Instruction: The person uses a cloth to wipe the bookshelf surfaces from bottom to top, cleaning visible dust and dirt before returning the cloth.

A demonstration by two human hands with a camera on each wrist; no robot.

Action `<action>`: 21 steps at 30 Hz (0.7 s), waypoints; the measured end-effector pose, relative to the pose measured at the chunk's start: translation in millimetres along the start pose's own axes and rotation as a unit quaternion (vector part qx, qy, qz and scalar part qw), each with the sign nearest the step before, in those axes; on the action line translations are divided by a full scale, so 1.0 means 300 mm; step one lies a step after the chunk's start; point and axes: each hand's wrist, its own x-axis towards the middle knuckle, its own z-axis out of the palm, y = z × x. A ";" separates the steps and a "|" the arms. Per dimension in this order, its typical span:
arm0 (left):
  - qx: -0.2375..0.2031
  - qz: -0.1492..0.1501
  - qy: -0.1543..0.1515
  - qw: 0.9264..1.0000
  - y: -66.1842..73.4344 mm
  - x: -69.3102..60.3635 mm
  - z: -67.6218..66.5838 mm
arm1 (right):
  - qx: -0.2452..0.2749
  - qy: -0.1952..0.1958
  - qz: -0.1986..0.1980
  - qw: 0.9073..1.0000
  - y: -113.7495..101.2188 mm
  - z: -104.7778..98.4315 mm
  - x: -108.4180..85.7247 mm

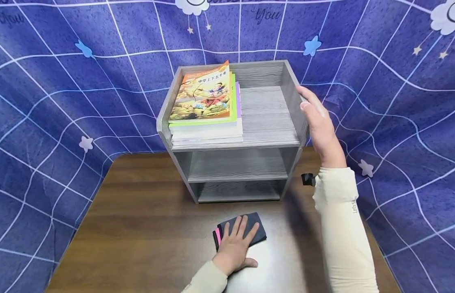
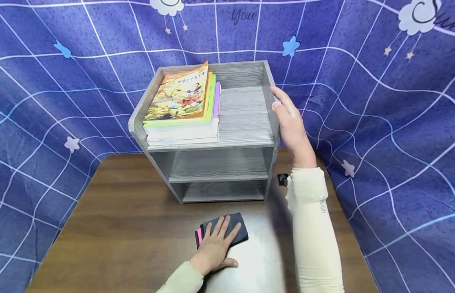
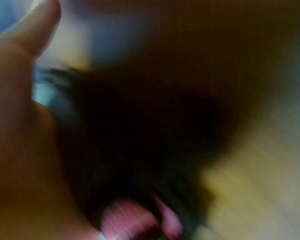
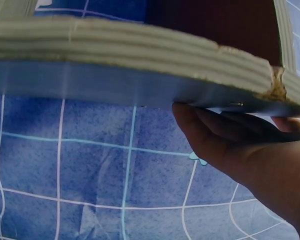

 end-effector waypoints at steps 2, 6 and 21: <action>-0.012 0.015 -0.018 1.000 -0.021 -0.011 0.035 | -0.018 0.007 -0.014 1.000 0.005 0.005 0.002; -0.004 0.039 0.061 0.997 -0.075 0.008 0.078 | -0.035 0.034 -0.023 0.999 0.015 0.010 -0.006; -0.123 -0.098 0.201 0.967 -0.358 -0.240 -0.045 | -0.337 0.013 0.078 0.938 0.239 0.059 -0.578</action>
